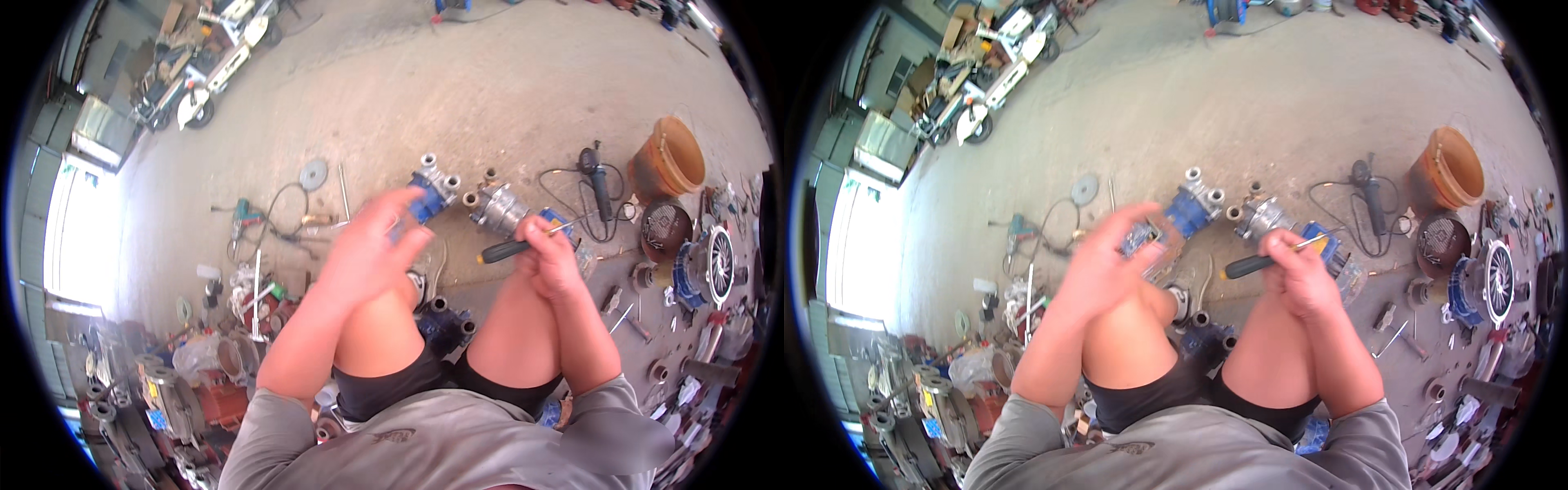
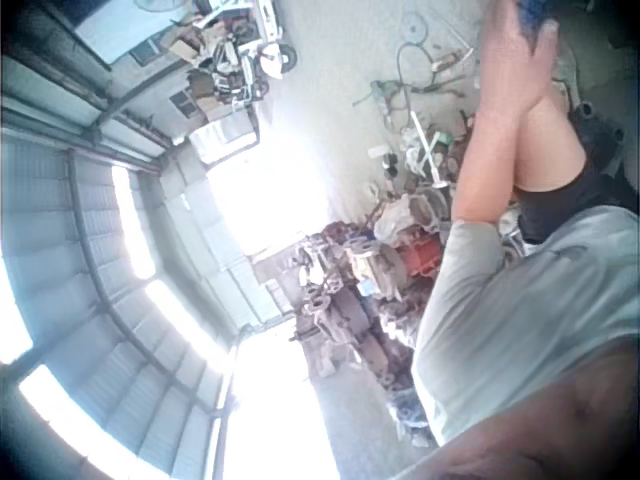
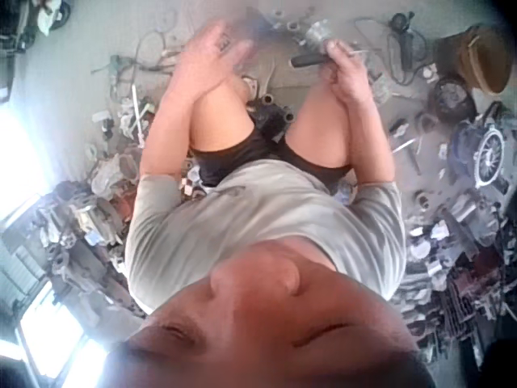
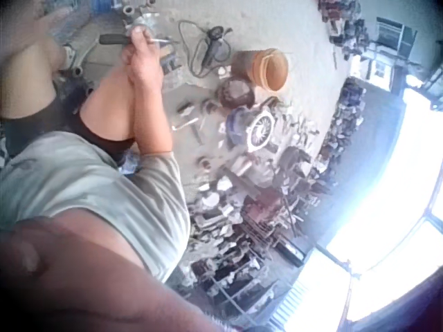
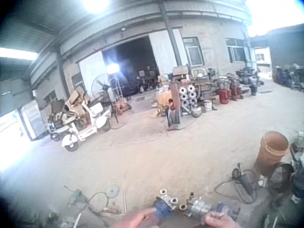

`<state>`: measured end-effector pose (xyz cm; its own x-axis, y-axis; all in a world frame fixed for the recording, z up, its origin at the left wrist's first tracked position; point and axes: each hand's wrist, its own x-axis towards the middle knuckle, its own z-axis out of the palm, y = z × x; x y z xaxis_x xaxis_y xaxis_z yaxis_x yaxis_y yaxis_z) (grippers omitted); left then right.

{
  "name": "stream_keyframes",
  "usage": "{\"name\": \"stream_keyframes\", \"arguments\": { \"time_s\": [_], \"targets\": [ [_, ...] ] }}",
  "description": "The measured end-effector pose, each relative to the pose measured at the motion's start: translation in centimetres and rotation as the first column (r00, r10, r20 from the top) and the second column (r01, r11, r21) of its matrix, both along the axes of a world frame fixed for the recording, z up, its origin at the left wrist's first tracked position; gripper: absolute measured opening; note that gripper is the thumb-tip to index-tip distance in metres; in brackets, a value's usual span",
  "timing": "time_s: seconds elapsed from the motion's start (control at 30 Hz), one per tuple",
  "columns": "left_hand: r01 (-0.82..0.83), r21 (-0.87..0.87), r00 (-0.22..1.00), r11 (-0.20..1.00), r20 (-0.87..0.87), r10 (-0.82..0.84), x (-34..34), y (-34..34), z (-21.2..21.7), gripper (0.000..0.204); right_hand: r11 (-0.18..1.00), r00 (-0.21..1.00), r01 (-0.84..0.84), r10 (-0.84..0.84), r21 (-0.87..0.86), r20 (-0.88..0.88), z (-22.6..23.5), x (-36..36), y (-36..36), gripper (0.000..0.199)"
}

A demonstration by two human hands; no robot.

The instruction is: The person sits on the floor of a workshop and uses a screwdriver to remove screws from the terminal box of a blue electric motor. They then open the box, manipulate the internal wiring, and reassemble the unit.

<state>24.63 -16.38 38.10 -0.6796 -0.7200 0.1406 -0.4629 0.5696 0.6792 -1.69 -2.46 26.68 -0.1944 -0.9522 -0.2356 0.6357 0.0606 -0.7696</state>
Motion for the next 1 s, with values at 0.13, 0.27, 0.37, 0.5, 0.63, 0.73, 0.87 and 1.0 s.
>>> {"name": "stream_keyframes", "arguments": {
  "time_s": [0.13,0.27,0.37,0.5,0.63,0.73,0.87,1.0],
  "targets": [
    [0.417,-0.030,0.896,0.909,0.180,-0.405,-7.5,3.8,-0.7,0.063,0.998,0.983,-0.038,0.045,-0.040,0.178,1.5,0.2,1.0,0.021],
    [0.410,0.266,0.742,0.872,0.459,-0.489,-11.4,5.1,0.0,0.058,0.979,0.970,-0.110,0.143,-0.169,0.198,0.9,-0.5,2.4,0.021],
    [0.476,0.205,0.761,0.855,0.391,-0.518,-11.9,5.1,-1.7,0.053,0.983,0.948,-0.036,0.090,-0.177,0.304,0.3,-1.2,3.5,0.027],
    [0.538,0.214,0.701,0.815,0.423,-0.574,-12.9,5.2,-2.7,0.043,0.956,0.911,0.274,-0.222,-0.106,0.347,-0.6,-4.6,5.1,0.028],
    [0.405,0.302,0.693,0.863,0.514,-0.505,-10.4,2.1,-1.8,0.035,0.806,0.679,0.578,-0.564,0.131,0.470,-1.7,-6.2,3.2,0.028],
    [0.222,0.307,0.863,0.925,0.381,-0.333,-7.4,-1.2,-1.8,0.027,0.811,0.645,0.570,-0.540,0.130,0.541,-4.8,-8.2,2.1,0.021],
    [-0.103,0.235,0.990,0.967,0.123,0.075,-3.6,-6.2,1.7,0.027,0.882,0.706,0.438,-0.457,0.173,0.541,-3.5,-6.8,0.1,0.011],
    [-0.110,0.583,0.840,0.805,-0.379,0.389,1.2,-10.6,1.1,0.029,0.953,0.881,0.293,-0.303,0.084,0.363,-5.3,-4.7,-1.3,0.009]
  ]
}}
